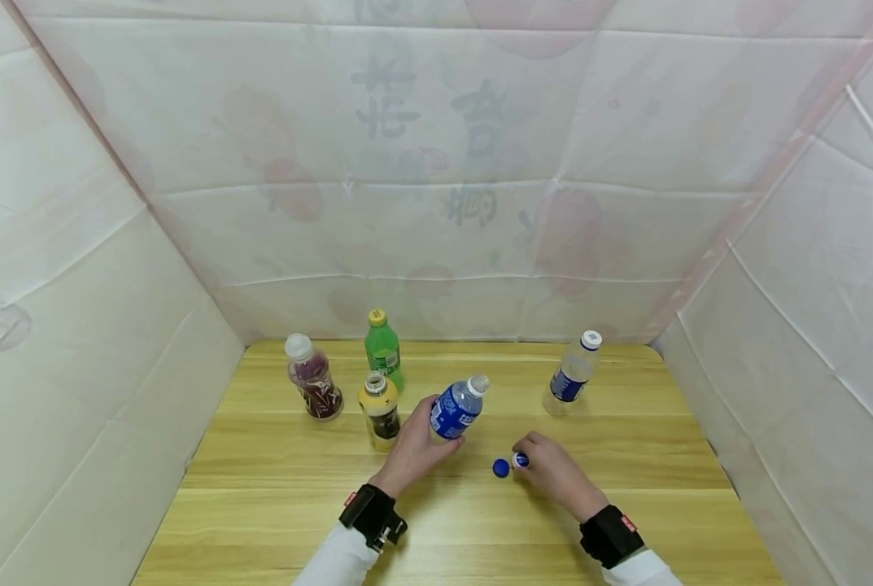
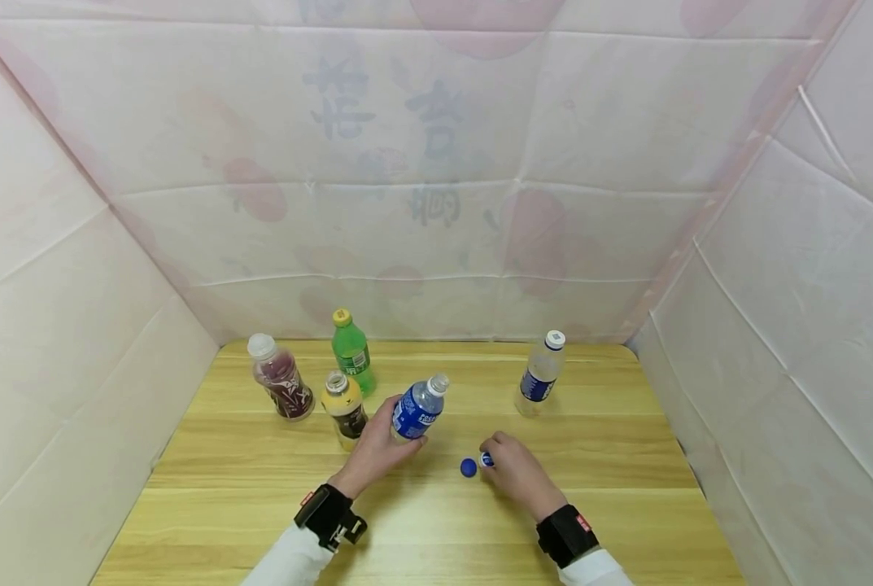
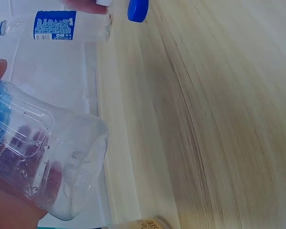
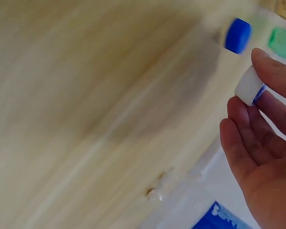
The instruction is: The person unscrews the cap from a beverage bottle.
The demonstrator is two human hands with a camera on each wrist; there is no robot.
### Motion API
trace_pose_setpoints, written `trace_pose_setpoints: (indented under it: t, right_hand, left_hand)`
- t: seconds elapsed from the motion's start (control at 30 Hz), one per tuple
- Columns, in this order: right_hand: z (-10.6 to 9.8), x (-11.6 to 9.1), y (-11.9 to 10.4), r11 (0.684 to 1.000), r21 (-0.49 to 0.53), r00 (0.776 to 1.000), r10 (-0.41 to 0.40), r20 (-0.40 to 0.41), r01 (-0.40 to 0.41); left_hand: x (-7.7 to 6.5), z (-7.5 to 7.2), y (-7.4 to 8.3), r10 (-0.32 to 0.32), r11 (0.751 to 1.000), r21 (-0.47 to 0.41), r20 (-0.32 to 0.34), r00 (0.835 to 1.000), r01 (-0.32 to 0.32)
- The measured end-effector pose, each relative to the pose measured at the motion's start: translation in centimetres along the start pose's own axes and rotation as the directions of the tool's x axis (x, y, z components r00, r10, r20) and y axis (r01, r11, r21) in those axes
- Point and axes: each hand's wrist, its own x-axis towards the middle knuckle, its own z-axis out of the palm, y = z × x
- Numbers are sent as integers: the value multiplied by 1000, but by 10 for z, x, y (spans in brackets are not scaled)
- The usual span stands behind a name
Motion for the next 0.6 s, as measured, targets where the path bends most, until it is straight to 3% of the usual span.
trace_pose_setpoints:
  t: [0.33,0.6]
  right_hand:
    - [11,0,7,999,-37,999,16,42,-15]
    - [13,1,10,999,-8,997,50,54,-49]
  left_hand:
    - [0,2,-1,10,1000,-11,-3,1000,-10]
    - [0,1,0,7,1000,-18,-6,1000,-7]
